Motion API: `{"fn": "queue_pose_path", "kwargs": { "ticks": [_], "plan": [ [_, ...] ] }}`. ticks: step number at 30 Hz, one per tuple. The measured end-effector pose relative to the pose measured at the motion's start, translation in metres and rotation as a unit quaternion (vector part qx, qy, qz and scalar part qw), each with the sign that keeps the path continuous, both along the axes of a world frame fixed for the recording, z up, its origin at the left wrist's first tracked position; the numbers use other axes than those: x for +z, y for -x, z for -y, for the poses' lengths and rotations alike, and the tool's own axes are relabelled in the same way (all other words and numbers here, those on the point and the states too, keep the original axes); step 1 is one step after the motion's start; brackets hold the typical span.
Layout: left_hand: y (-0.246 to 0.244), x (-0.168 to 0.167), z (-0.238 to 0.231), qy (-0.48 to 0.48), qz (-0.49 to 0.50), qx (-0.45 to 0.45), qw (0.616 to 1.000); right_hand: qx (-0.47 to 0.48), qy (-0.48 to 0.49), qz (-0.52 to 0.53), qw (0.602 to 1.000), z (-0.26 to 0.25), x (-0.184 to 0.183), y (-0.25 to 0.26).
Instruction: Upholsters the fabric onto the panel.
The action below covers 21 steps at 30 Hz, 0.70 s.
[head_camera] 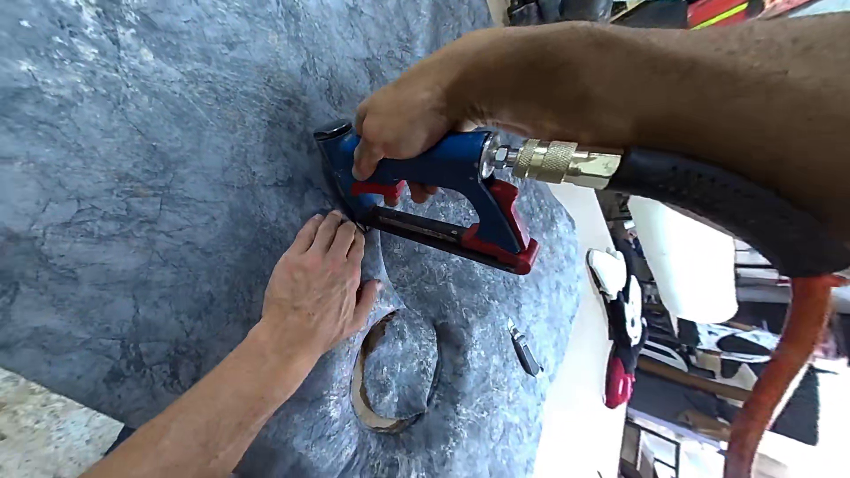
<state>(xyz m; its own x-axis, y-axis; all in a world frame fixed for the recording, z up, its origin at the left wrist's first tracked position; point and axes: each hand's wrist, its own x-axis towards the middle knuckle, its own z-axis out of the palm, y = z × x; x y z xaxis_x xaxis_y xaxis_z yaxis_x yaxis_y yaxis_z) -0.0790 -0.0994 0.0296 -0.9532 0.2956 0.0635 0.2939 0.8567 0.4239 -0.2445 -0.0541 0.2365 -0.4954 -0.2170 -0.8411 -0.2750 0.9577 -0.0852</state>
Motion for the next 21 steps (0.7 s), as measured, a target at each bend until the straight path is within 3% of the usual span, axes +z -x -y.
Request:
{"fn": "queue_pose_path", "kwargs": {
  "ticks": [2,4,6,13,17,19,21],
  "plan": [
    [0.001,-0.001,0.003,0.031,-0.002,0.012,0.999,0.071,0.155,0.033,0.985,-0.031,0.004,0.019],
    [0.003,0.0,0.001,0.047,0.015,0.011,0.999,0.173,0.243,0.041,0.954,-0.047,0.0,0.036],
    [0.005,0.002,0.0,0.051,0.03,0.004,0.998,0.214,0.234,0.016,0.948,-0.049,0.002,0.039],
    [0.009,0.005,0.003,0.053,0.033,-0.001,0.998,0.15,0.232,0.083,0.958,-0.042,-0.008,0.041],
    [0.009,0.004,0.002,0.048,0.03,0.001,0.998,0.145,0.21,0.058,0.965,-0.038,0.001,0.032],
    [0.009,0.004,0.003,0.043,0.033,-0.003,0.999,0.135,0.142,0.137,0.971,-0.036,-0.03,0.061],
    [0.01,0.003,0.008,0.036,0.025,-0.021,0.999,0.078,0.078,0.275,0.955,-0.049,-0.114,0.116]
  ]
}}
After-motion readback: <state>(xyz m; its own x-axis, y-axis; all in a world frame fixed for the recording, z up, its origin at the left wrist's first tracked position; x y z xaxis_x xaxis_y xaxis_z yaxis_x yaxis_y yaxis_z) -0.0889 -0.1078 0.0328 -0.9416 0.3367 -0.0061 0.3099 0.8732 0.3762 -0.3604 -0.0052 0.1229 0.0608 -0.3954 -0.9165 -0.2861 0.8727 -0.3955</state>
